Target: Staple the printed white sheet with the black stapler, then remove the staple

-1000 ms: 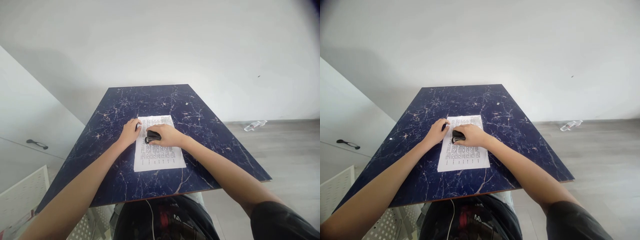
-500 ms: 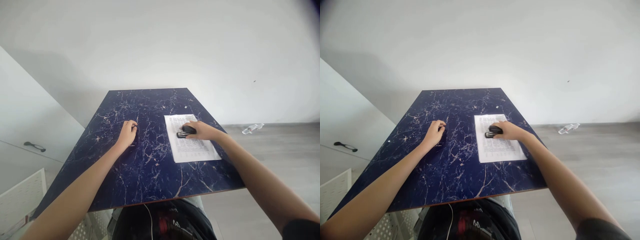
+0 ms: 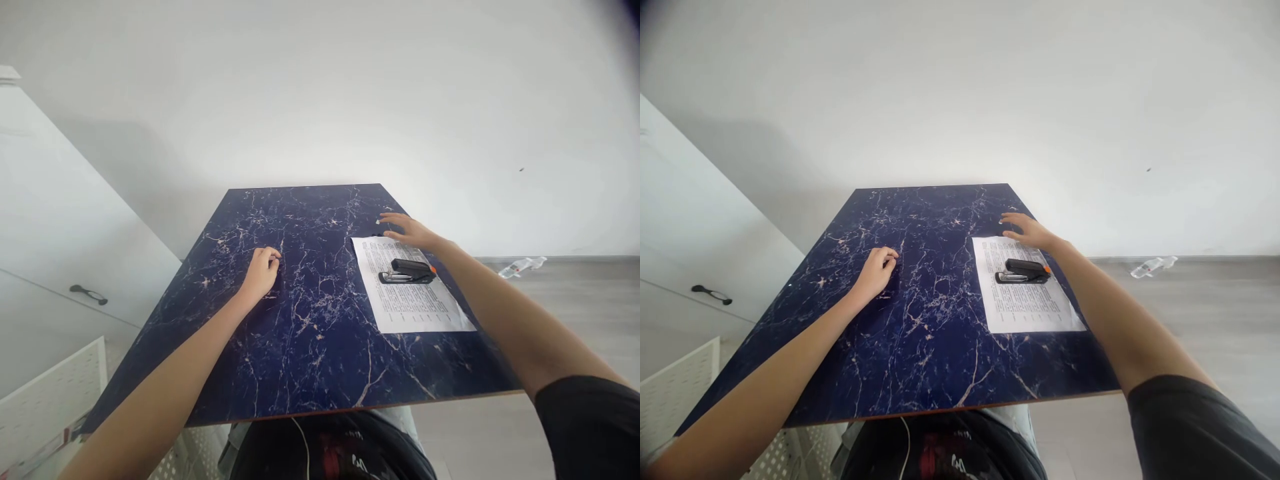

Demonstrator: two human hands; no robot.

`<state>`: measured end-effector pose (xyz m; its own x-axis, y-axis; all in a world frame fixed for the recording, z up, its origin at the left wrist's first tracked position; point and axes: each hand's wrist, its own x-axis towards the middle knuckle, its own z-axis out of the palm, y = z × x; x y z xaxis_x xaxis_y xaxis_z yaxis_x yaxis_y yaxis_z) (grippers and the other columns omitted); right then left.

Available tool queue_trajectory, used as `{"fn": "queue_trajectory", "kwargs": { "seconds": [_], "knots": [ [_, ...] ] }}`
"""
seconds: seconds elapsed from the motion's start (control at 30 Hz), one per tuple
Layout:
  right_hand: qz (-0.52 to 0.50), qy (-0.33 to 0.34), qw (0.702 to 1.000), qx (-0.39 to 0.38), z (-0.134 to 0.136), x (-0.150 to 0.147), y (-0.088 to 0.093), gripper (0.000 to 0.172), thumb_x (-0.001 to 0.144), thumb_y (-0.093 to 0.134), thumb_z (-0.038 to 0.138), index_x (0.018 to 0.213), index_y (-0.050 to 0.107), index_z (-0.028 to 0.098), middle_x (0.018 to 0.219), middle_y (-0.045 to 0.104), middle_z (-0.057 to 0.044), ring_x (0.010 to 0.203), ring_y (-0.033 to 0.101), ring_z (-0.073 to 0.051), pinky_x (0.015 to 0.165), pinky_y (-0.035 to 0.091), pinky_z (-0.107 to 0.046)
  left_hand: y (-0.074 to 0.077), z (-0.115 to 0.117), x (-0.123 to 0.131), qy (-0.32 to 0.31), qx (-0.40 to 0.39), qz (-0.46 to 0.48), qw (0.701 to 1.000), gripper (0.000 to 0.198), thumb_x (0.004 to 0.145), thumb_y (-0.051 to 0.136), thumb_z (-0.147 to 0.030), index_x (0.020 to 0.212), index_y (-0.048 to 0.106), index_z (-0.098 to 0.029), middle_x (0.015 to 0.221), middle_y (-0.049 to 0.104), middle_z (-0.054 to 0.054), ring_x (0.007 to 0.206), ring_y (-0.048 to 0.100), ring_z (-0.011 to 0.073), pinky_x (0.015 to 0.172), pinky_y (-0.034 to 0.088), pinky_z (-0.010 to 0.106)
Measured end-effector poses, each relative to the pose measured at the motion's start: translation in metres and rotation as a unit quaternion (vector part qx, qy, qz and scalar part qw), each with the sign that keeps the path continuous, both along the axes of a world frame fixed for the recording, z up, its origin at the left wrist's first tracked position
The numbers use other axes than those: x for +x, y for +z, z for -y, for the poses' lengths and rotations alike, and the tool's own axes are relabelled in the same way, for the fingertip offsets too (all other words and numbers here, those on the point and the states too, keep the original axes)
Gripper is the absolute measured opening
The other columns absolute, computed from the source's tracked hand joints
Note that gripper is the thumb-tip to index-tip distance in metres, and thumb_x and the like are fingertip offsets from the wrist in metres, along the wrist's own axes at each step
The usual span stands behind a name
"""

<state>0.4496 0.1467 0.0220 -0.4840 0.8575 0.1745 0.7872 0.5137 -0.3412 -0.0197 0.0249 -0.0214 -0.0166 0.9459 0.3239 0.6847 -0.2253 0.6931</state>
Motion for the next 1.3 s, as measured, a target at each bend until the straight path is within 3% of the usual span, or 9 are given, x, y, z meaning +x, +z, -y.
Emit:
{"fn": "queue_trajectory", "kwargs": {
  "seconds": [0.1,0.17,0.37,0.53,0.73,0.93,1.03,1.13,1.3],
  "knots": [
    [0.079,0.027,0.996,-0.035,-0.020,-0.008,-0.016,0.084,0.098,0.030,0.076,0.163,0.037,0.024,0.174,0.018,-0.006,0.160,0.015,-0.034,0.130,0.017,-0.048,-0.002,0.000,-0.002,-0.003,0.002,0.005,1.000,0.015,0.093,0.052,-0.012,0.098,0.062,-0.021,0.111,0.054,0.007,0.103,0.068,0.0208,0.107,0.051,0.045],
    [0.104,0.023,0.993,-0.056,-0.027,-0.011,-0.026,0.083,0.099,0.025,0.074,0.167,0.026,0.026,0.175,0.011,-0.003,0.161,0.007,-0.031,0.131,0.009,-0.048,-0.003,0.001,-0.002,-0.002,0.000,0.006,1.000,0.015,0.092,0.053,-0.012,0.097,0.062,-0.022,0.110,0.054,0.007,0.104,0.067,0.0210,0.107,0.051,0.045],
    [0.134,-0.006,0.989,-0.059,-0.030,-0.015,-0.042,0.082,0.101,0.019,0.071,0.169,0.014,0.026,0.175,0.002,-0.004,0.161,0.001,-0.029,0.129,-0.002,-0.052,-0.002,0.000,-0.001,-0.003,0.006,-0.004,1.000,0.017,0.091,0.052,-0.010,0.097,0.063,-0.021,0.110,0.055,0.008,0.102,0.067,0.0207,0.105,0.051,0.044],
    [0.130,0.000,0.990,-0.062,-0.026,-0.050,-0.041,0.082,0.101,0.017,0.073,0.169,0.011,0.030,0.175,0.000,-0.003,0.161,-0.001,-0.031,0.127,-0.006,-0.058,0.011,-0.016,-0.039,0.021,0.089,-0.034,0.995,0.032,0.084,0.044,-0.002,0.096,0.066,-0.021,0.111,0.057,0.008,0.099,0.065,0.0214,0.100,0.052,0.042],
    [0.120,0.012,0.991,-0.051,-0.036,-0.152,-0.039,0.085,0.099,0.020,0.076,0.169,0.016,0.028,0.175,0.004,-0.006,0.161,0.003,-0.036,0.126,-0.004,-0.064,0.005,-0.032,-0.098,0.182,0.060,0.061,0.980,0.024,0.076,0.048,-0.010,0.086,0.067,-0.021,0.101,0.066,0.007,0.094,0.067,0.0239,0.099,0.052,0.044],
    [0.097,0.025,0.993,-0.062,-0.031,-0.285,-0.034,0.083,0.101,0.023,0.072,0.168,0.022,0.022,0.175,0.003,-0.012,0.161,0.003,-0.037,0.123,-0.005,-0.068,-0.006,-0.038,-0.120,0.225,0.039,0.131,0.965,0.029,0.075,0.050,-0.018,0.095,0.070,-0.021,0.101,0.073,0.006,0.096,0.068,0.0236,0.088,0.054,0.038],
    [0.081,0.028,0.994,-0.064,-0.019,-0.345,-0.032,0.081,0.102,0.025,0.071,0.168,0.022,0.023,0.175,0.003,-0.015,0.160,0.002,-0.037,0.121,-0.005,-0.071,-0.002,-0.036,-0.140,0.202,0.027,0.110,0.973,0.023,0.079,0.053,-0.021,0.095,0.070,-0.022,0.104,0.075,0.006,0.098,0.069,0.0235,0.094,0.053,0.039],
    [0.077,0.044,0.993,-0.081,-0.006,-0.392,-0.030,0.082,0.102,0.025,0.072,0.168,0.019,0.024,0.174,-0.002,-0.016,0.160,-0.002,-0.038,0.118,-0.008,-0.076,0.003,-0.031,-0.161,0.135,0.000,0.090,0.987,0.020,0.085,0.057,-0.028,0.098,0.070,-0.021,0.106,0.076,0.007,0.101,0.069,0.0238,0.100,0.052,0.040],
    [0.078,0.082,0.990,-0.084,0.005,-0.434,-0.029,0.084,0.101,0.024,0.075,0.168,0.018,0.025,0.174,-0.005,-0.015,0.160,-0.004,-0.039,0.114,-0.009,-0.080,0.005,-0.023,-0.175,0.034,-0.018,-0.006,0.999,0.027,0.083,0.068,-0.038,0.105,0.072,-0.022,0.121,0.070,0.010,0.107,0.069,0.0263,0.105,0.051,0.043]
  ]
}}
